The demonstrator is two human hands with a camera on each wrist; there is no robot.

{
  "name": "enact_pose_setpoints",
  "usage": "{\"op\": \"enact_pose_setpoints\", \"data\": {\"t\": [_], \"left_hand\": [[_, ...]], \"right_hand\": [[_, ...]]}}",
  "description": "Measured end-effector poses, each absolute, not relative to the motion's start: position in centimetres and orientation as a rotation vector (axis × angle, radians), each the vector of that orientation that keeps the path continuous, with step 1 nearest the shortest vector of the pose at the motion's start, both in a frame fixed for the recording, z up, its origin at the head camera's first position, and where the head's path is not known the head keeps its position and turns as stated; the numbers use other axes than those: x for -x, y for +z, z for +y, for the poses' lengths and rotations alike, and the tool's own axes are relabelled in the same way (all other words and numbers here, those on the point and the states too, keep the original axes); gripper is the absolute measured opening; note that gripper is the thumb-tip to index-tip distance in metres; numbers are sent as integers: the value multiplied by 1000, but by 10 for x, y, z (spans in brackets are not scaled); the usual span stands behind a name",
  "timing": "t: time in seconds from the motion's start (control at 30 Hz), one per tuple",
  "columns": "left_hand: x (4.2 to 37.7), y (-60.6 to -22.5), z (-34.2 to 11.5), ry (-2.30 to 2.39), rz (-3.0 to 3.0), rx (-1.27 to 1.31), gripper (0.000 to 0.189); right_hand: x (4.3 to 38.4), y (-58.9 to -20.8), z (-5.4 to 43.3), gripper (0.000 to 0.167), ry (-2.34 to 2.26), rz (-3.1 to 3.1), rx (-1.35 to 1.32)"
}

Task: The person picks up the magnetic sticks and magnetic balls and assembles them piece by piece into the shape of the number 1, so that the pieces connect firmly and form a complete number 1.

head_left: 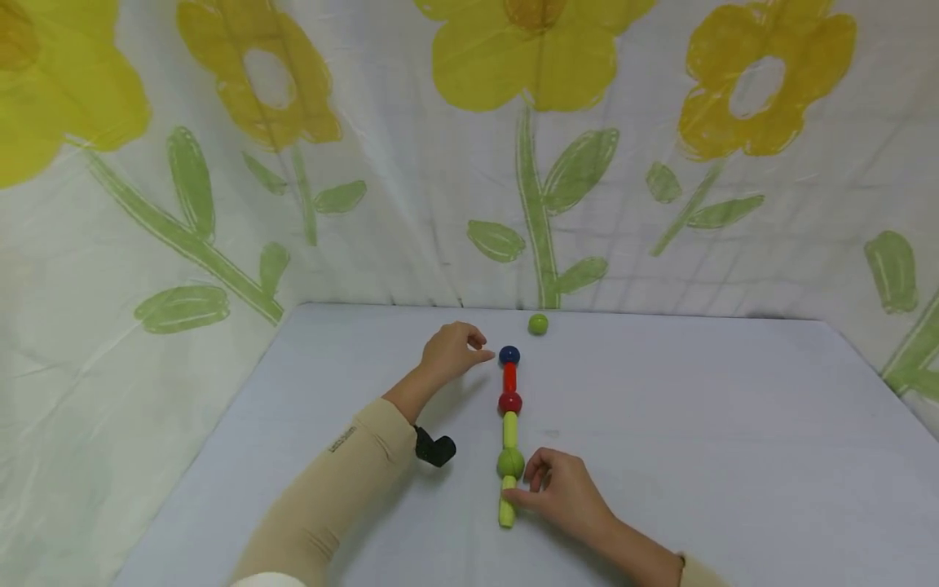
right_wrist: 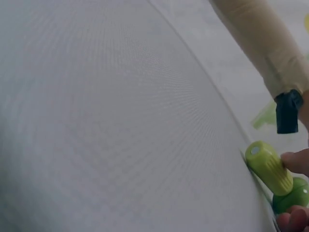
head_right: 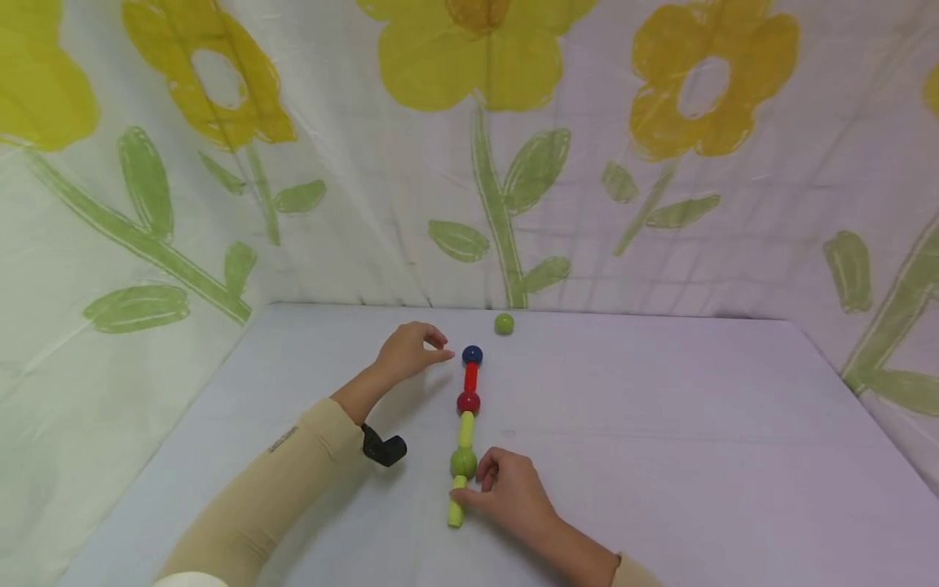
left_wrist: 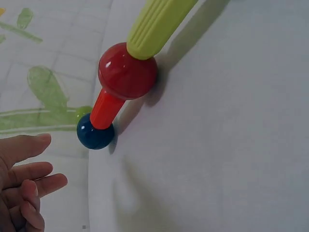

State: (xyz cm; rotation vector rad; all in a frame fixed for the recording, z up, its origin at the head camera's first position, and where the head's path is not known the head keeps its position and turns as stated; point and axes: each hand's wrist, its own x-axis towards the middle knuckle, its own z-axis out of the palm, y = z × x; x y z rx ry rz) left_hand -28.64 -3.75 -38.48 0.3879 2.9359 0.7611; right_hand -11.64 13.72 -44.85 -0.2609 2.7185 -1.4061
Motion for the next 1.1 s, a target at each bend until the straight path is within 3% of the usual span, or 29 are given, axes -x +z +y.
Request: {"op": "enact_pose_setpoints", "data": {"t": [0.33, 0.6, 1.1], "left_hand": [[321, -374, -14, 449, 3041, -504, 35], [332, -363, 6, 293, 3008, -620, 32], [343, -364, 46, 102, 2887, -808, 45]], "right_hand": [[118, -447, 136, 26, -1469, 2507, 254], [119, -448, 138, 24, -1480, 2455, 219], [117, -450, 140, 25, -1551, 2364, 230]]}}
